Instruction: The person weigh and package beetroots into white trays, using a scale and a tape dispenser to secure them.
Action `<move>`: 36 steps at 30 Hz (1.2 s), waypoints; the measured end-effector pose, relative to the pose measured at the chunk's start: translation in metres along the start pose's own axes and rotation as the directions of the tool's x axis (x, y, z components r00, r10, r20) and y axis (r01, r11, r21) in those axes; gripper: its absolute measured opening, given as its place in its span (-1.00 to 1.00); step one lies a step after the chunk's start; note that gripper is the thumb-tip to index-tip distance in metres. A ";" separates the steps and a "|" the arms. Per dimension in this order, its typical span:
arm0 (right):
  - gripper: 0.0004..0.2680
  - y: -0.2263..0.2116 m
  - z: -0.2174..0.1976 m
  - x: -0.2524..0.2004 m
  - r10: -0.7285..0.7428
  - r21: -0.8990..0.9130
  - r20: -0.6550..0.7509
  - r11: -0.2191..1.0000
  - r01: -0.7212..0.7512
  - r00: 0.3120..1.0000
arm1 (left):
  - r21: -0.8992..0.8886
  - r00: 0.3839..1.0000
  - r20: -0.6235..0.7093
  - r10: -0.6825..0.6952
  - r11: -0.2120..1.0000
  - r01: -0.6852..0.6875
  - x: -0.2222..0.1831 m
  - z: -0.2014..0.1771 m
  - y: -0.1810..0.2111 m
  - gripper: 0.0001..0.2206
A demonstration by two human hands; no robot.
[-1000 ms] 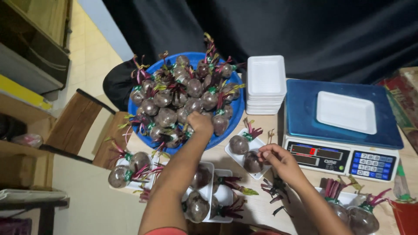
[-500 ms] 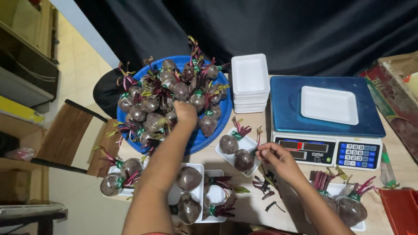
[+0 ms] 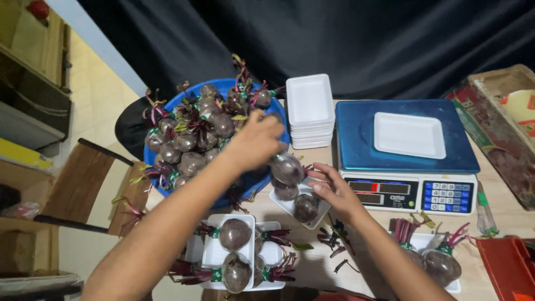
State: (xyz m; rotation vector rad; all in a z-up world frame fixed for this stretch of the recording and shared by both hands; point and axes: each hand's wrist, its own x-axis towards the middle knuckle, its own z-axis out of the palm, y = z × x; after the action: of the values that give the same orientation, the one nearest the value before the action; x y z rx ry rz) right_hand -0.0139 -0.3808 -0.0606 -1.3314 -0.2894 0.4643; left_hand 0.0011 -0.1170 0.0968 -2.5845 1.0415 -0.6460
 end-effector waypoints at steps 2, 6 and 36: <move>-0.42 -0.012 0.008 -0.004 0.042 0.098 0.028 0.994 -0.045 0.999 | -0.036 0.987 -0.140 0.074 0.996 -0.079 0.018 0.011 0.023 -0.94; -0.50 0.047 -0.031 0.008 -0.011 0.263 -0.086 0.964 0.033 0.996 | -0.076 0.904 -0.425 0.054 0.993 -0.095 0.056 0.012 0.061 -0.75; -0.69 -0.074 -0.254 -0.082 -0.245 -0.406 -0.485 0.913 0.032 0.839 | -0.681 0.570 0.651 -0.501 -0.717 0.148 0.207 0.110 0.226 -0.53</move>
State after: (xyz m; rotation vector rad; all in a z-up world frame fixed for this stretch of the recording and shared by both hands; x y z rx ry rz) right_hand 0.0427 -0.6507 -0.0404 -1.7503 -0.0114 -0.1109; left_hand 0.0572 -0.4115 -0.0292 -4.9794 -0.6702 0.4392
